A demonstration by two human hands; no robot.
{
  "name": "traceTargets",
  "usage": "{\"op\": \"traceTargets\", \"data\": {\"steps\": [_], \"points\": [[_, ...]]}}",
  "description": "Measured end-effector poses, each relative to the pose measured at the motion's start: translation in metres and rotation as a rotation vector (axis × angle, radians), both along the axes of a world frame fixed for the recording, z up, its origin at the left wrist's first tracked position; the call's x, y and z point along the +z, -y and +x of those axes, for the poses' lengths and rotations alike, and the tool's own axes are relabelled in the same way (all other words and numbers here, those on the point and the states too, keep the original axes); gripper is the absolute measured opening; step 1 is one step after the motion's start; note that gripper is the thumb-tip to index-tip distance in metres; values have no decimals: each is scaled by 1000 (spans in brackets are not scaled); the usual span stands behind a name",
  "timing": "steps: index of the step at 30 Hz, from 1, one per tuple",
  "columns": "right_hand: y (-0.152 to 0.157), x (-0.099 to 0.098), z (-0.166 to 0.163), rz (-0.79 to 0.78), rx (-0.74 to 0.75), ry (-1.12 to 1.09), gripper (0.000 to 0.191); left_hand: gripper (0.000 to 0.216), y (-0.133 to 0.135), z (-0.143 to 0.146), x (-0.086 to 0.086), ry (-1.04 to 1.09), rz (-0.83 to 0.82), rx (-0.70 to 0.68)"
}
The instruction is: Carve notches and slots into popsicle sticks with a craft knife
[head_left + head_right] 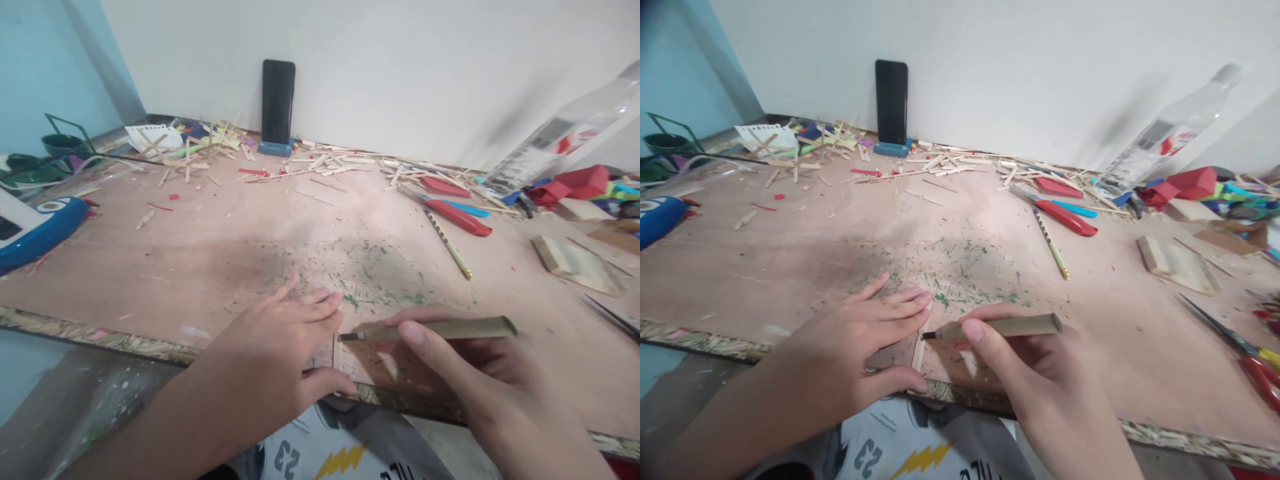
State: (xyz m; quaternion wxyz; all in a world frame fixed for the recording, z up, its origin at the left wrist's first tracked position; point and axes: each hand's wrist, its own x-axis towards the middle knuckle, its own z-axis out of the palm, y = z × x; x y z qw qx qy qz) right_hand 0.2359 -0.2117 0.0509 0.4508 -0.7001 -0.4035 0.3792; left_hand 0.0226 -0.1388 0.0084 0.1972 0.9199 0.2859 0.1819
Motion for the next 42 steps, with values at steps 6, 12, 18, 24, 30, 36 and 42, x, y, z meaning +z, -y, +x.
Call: {"op": "traceTargets", "data": {"steps": [6,12,18,24,30,36,42], "points": [[0,-1,1,-11,35,9,36,62,1,1,-1,-1,21,5],[0,-1,0,10,30,22,34,61,1,1,-1,-4,36,-1],[0,-11,11,102,174,70,25,61,0,1,-1,-14,33,-1],[0,-17,19,106,229,33,22,63,-1,2,3,-48,-7,0],[-3,-13,17,30,194,-85,30,62,-2,3,5,-59,-34,5],[0,-11,17,26,68,-45,35,63,-2,2,2,-42,-30,5],[-1,-18,22,94,135,54,33,64,1,2,1,-31,-26,25]]}}
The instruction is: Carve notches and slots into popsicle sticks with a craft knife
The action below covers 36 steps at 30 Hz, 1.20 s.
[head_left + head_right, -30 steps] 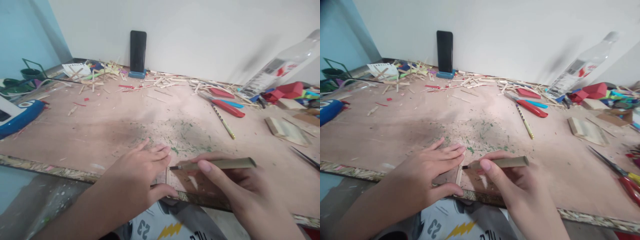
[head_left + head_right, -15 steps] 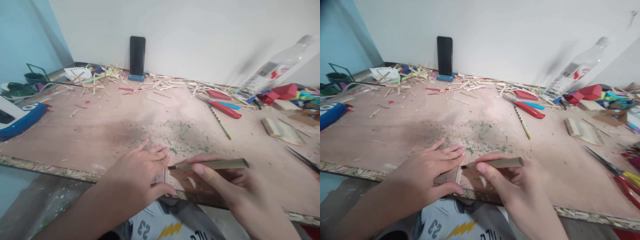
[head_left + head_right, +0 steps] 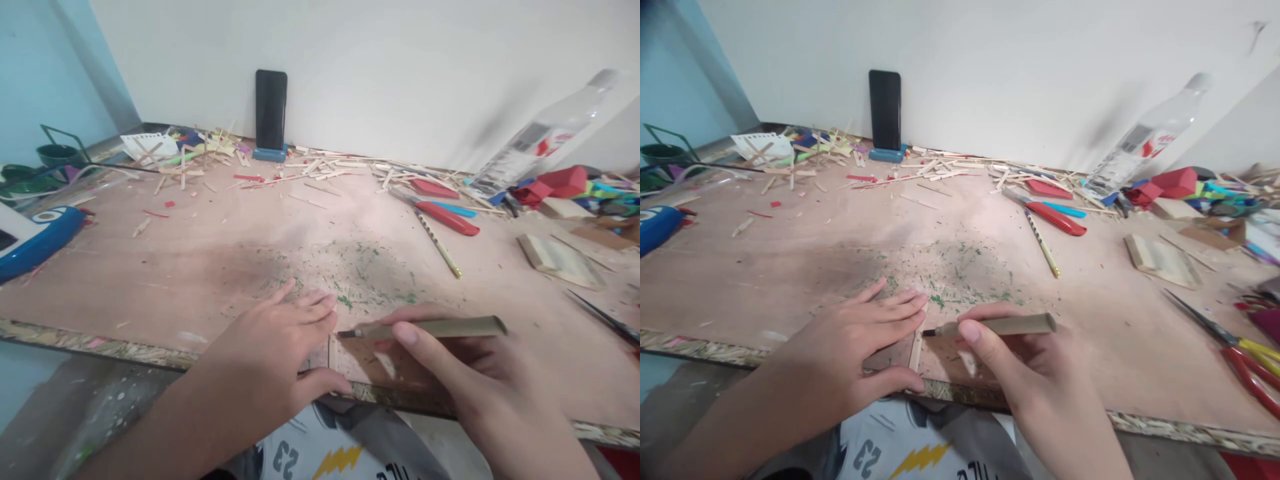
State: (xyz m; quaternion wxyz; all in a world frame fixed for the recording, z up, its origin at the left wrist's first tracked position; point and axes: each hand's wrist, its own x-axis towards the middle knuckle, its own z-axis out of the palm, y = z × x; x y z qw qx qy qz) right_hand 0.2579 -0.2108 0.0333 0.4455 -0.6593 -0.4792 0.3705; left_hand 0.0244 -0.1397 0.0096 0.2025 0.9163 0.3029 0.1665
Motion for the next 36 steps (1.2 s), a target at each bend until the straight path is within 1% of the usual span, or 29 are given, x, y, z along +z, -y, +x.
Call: {"op": "traceTargets", "data": {"steps": [4,8,11,16,21,24,27,30,32,36], "points": [[-1,3,-3,10,16,44,33,63,-2,1,2,-3,2,-14],[0,10,-9,-46,-11,41,34,62,-3,1,3,4,1,-22],[1,14,-12,-83,-22,33,38,61,-3,1,3,10,-4,-15],[2,15,-12,-96,-16,30,39,59,-3,1,3,9,-17,-16],[1,11,-8,-44,9,47,36,64,-2,2,3,5,-23,-9],[1,9,-8,6,38,71,32,61,-2,2,3,13,-7,-19],[1,9,-9,17,22,73,30,61,-2,1,2,18,2,-27],[0,6,-8,36,53,80,29,61,-3,1,1,11,8,-20],[1,3,-6,58,80,87,26,60,-3,0,0,9,16,-19],[2,0,-4,103,82,76,20,60,-2,0,0,14,37,-25]]}}
